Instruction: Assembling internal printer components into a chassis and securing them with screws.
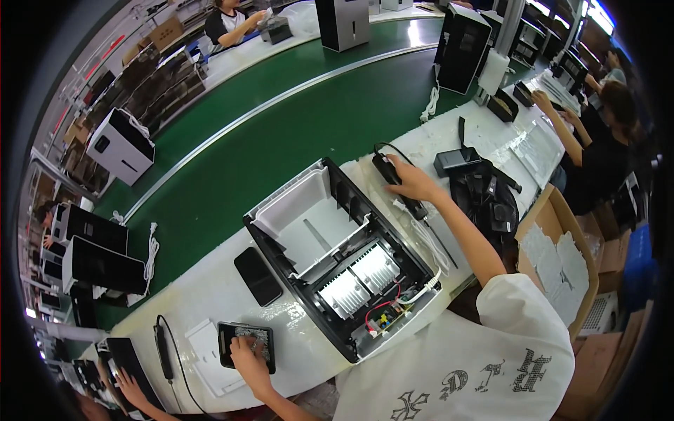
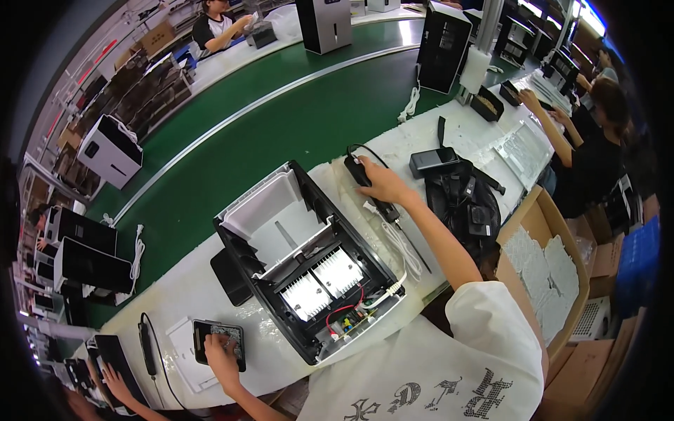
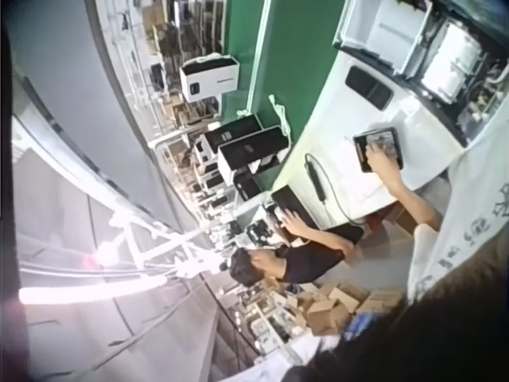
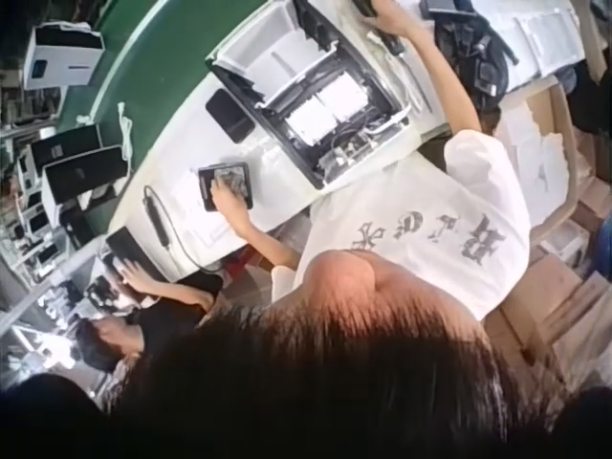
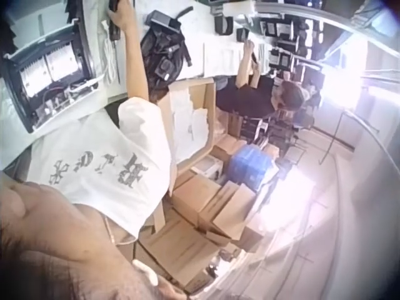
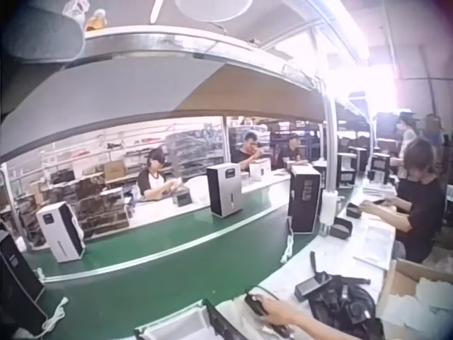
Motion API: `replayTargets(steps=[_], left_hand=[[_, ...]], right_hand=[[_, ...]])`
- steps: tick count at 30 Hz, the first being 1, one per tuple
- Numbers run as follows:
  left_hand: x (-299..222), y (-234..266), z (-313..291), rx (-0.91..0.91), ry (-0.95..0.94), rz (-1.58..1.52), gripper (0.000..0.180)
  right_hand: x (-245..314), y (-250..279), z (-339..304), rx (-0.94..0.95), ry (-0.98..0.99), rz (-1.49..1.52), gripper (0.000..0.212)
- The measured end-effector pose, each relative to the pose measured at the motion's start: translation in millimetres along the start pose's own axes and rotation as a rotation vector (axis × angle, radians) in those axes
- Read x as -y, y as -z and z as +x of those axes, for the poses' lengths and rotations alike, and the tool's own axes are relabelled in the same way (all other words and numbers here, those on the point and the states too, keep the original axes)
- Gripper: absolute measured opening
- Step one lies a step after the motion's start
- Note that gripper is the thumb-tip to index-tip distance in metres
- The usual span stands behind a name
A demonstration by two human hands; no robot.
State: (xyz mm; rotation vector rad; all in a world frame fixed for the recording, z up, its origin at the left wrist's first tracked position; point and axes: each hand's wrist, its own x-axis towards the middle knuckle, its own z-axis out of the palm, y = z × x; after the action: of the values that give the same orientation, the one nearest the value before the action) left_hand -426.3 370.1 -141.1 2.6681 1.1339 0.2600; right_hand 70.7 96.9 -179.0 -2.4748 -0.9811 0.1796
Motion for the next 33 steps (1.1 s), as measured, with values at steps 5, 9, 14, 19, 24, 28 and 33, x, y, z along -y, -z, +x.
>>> replayTargets(steps=[5,9,14,19,24,28,33], left_hand=[[-4.4,4.3,3.3,-0.062,0.079,-0.173,0.01],[-8.0,9.0,7.4,-0.237,-0.037,-0.281,0.009],[-56.9,23.9,1.6,-0.297,-0.024,-0.616,0.005],[-130.5,19.0,-3.2,-0.232,-0.355,-1.047,0.01],[-164.9,14.1,4.7,-0.24,-0.588,-1.203,0.01],[-176.4,19.5,3.6,-0.252,-0.688,-1.278,0.008],[-175.8,19.7,2.6,-0.257,-0.703,-1.297,0.009]], right_hand=[[23.1,65.6,-17.0,-0.243,0.066,0.514,0.08],[48.3,147.9,-64.4,-0.945,0.177,0.315,0.076],[111.7,202.3,-123.5,-1.256,0.478,1.071,0.076],[156.2,200.9,-151.8,-0.976,1.189,1.711,0.038],[187.9,186.8,-170.9,-0.817,1.442,2.033,0.033],[216.0,180.9,-163.5,-0.69,1.544,1.914,0.036],[221.3,179.8,-166.3,-0.607,1.571,1.913,0.039]])
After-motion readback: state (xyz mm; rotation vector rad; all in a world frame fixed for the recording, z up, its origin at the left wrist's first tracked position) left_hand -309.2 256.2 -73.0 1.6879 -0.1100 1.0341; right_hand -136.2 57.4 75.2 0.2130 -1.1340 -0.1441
